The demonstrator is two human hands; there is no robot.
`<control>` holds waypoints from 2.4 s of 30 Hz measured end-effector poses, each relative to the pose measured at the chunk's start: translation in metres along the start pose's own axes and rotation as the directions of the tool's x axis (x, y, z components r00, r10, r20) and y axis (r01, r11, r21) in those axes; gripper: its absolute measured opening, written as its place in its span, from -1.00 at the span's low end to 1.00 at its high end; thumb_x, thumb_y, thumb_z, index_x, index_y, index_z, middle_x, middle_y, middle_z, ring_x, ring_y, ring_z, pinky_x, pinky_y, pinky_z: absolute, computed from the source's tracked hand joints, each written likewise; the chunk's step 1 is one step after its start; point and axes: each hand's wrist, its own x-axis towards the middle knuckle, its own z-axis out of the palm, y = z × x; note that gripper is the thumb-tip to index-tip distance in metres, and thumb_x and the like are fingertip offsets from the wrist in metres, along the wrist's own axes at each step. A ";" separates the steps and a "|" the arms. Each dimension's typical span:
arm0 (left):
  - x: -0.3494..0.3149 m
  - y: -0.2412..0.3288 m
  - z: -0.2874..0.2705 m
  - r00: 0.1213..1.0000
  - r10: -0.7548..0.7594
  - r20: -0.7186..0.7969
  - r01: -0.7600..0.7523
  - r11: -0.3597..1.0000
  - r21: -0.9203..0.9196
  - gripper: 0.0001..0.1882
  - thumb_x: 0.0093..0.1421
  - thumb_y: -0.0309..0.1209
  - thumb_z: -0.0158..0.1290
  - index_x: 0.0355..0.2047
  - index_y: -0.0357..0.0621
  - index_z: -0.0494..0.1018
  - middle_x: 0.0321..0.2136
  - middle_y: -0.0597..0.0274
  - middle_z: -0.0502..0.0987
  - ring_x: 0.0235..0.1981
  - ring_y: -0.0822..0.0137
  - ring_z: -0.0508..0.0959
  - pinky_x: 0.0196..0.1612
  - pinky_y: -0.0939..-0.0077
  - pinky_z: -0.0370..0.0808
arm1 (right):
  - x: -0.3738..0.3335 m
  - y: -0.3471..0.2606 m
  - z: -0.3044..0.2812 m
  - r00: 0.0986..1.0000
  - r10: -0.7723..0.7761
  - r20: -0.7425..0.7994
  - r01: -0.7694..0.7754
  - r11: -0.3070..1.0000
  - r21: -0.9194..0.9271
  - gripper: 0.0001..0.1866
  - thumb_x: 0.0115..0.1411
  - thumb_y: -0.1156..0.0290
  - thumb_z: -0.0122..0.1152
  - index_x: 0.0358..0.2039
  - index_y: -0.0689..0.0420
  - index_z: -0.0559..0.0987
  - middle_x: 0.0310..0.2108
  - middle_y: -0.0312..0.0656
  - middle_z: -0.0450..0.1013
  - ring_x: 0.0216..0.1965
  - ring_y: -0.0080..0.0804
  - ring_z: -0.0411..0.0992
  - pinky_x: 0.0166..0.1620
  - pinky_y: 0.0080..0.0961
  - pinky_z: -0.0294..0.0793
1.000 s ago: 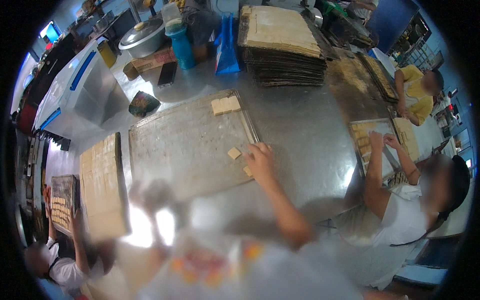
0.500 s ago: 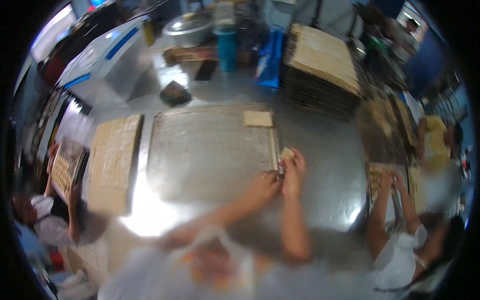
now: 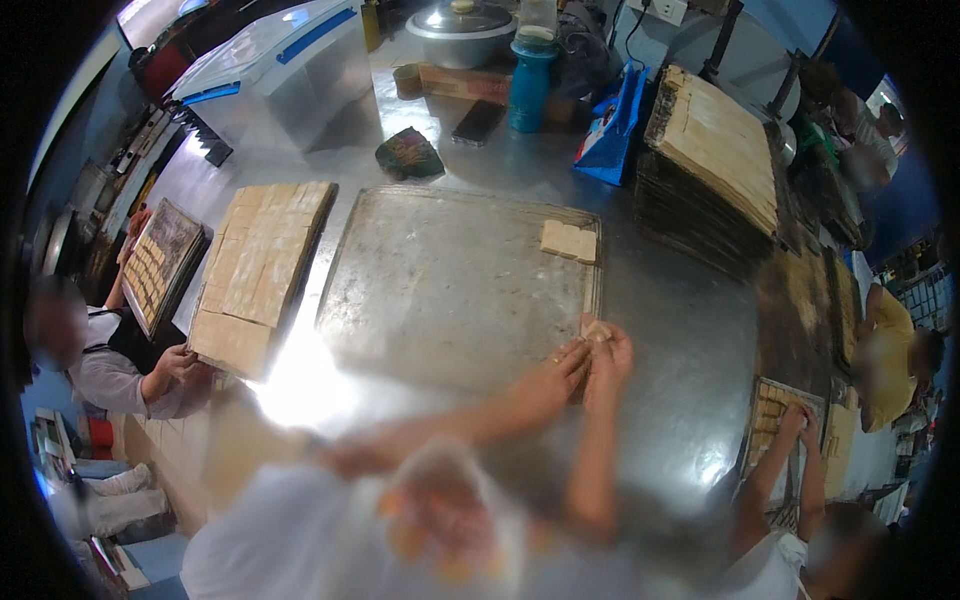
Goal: The person repeatedly picks small rectangular food items from a tray, folds or wraps them by hand, and places them in neat rows on a metal tray. The person also moves a stack of trays aside to access more items and continues the assembly process.
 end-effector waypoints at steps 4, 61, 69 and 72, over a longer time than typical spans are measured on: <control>0.001 -0.014 0.005 0.991 -0.003 0.132 -0.013 0.993 0.119 -0.48 0.10 -0.43 -0.15 0.06 -0.52 0.23 0.11 -0.26 0.21 0.21 -0.07 0.15 0.25 0.12 0.06 | 0.000 0.003 0.000 0.988 -0.064 -0.144 0.078 0.992 0.094 -0.74 0.24 0.54 -0.03 -0.08 0.25 0.23 -0.01 0.12 0.31 0.05 -0.16 0.33 0.10 -0.36 0.36; -0.062 -0.261 -0.189 0.649 -0.695 -0.309 0.641 0.282 0.714 -0.34 0.28 -0.05 -0.27 0.21 -0.32 0.05 0.25 -0.18 -0.01 0.31 -0.01 -0.09 0.22 -0.22 -0.14 | -0.015 0.047 0.013 0.949 -0.275 -0.152 0.194 0.895 -0.402 -0.76 0.28 0.42 -0.12 -0.11 0.28 0.26 -0.04 0.02 0.38 0.03 -0.29 0.32 0.15 -0.38 0.16; 0.074 -0.189 -0.052 0.947 -0.313 0.077 0.274 0.906 0.323 -0.43 0.31 -0.15 -0.37 0.27 -0.12 -0.03 0.29 0.09 -0.05 0.33 0.16 -0.10 0.30 0.03 -0.22 | -0.014 0.055 0.007 0.944 -0.283 -0.170 0.166 0.853 -0.495 -0.81 0.32 0.43 -0.15 -0.08 0.19 0.26 0.01 -0.01 0.35 0.04 -0.38 0.31 0.11 -0.50 0.25; 0.076 -0.199 -0.051 0.947 -0.310 0.081 0.255 0.883 0.394 -0.42 0.30 -0.13 -0.36 0.26 -0.12 0.00 0.29 0.18 0.00 0.33 0.22 -0.09 0.31 0.07 -0.21 | -0.012 0.055 0.000 0.943 -0.319 -0.091 0.210 0.786 -0.582 -0.81 0.32 0.43 -0.15 -0.09 0.21 0.25 0.01 0.00 0.35 0.04 -0.37 0.31 0.10 -0.51 0.24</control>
